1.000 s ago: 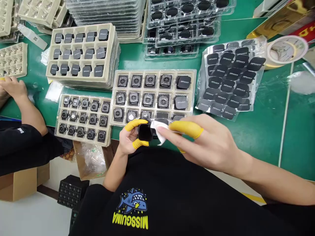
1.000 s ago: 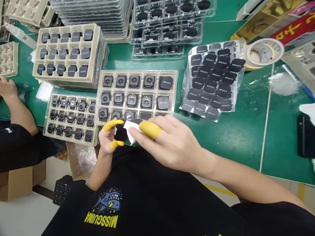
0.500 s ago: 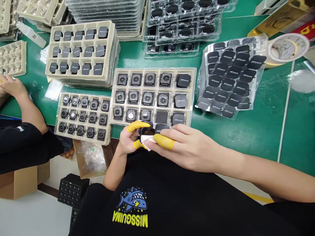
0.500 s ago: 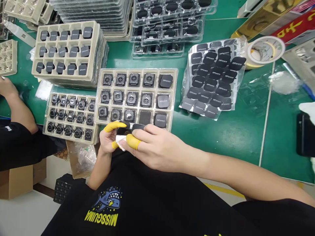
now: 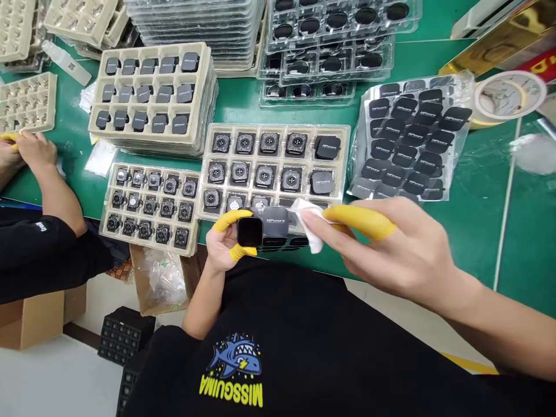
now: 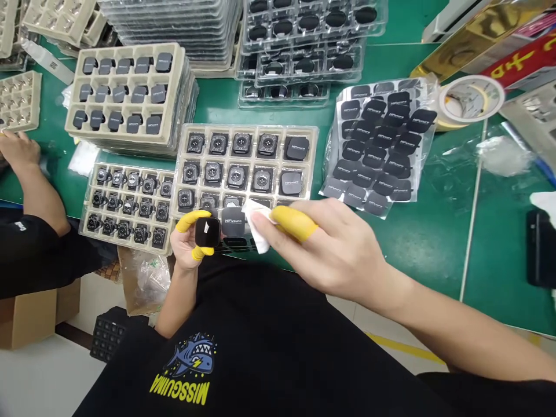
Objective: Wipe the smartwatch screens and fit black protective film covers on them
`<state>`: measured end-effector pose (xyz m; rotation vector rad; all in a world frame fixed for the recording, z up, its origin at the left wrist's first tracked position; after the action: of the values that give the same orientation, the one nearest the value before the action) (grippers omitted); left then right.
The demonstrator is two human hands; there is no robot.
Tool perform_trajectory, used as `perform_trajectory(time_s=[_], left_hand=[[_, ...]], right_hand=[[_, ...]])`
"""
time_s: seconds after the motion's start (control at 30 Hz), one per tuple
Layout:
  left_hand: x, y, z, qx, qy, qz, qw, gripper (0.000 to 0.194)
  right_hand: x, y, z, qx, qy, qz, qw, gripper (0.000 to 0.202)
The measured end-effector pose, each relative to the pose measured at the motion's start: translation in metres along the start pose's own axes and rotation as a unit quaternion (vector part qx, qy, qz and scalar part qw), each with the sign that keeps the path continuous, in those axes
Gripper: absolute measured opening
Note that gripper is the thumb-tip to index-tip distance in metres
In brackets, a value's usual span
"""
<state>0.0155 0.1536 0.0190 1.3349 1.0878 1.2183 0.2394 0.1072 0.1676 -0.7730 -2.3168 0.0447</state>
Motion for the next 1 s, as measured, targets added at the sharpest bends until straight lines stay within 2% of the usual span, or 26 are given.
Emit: perform_trajectory(time_s=[0.13, 0.3, 0.37, 0.47, 0.6, 0.7, 0.87, 1.0], left_hand=[[0.005, 0.01, 0.006, 0.012, -0.005, 0.011, 1.0, 0.073], [0.009, 0.029, 0.017, 0.024, -0.015, 0.059, 0.998, 0.067], [0.007, 0.031, 0.018, 0.019, -0.024, 0.07, 0.997, 0.065], [0.002, 0.023, 0.016, 0.024, -0.024, 0.053, 0.998, 0.067], [-0.003, 0.008, 0.011, 0.025, -0.014, 0.011, 1.0, 0.071], [-0.002, 0.011, 0.012, 0.018, -0.014, 0.023, 0.999, 0.067], [0.005, 0.025, 0.017, 0.012, -0.022, 0.06, 0.998, 0.068], [0.005, 0.032, 0.022, 0.011, -0.036, 0.089, 0.995, 0.061]], right_hand=[[-0.004, -0.016, -0.006, 0.051, 0.015, 0.022, 0.998, 0.038], [0.015, -0.038, 0.017, 0.076, -0.014, -0.032, 0.996, 0.026], [0.019, -0.038, 0.024, 0.059, -0.022, -0.045, 0.997, 0.026], [0.017, -0.027, 0.026, 0.007, -0.034, -0.03, 0.999, 0.029], [0.008, -0.012, 0.009, -0.024, -0.001, 0.031, 0.999, 0.039], [0.004, -0.014, -0.002, -0.002, 0.027, 0.052, 0.998, 0.04], [0.011, -0.033, 0.014, 0.06, -0.001, 0.012, 0.998, 0.027], [0.019, -0.034, 0.03, 0.048, -0.022, 0.006, 0.999, 0.028]])
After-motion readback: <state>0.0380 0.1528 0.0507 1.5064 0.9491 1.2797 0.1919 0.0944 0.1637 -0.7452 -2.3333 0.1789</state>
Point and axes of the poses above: each hand's wrist, its own x-axis towards the middle knuckle, its own z-axis out of the palm, y = z × x, the point moved 9 cm from there along x, towards the middle knuckle, and after that the axes turned 15 degrees about x, right-handed, at the moved point
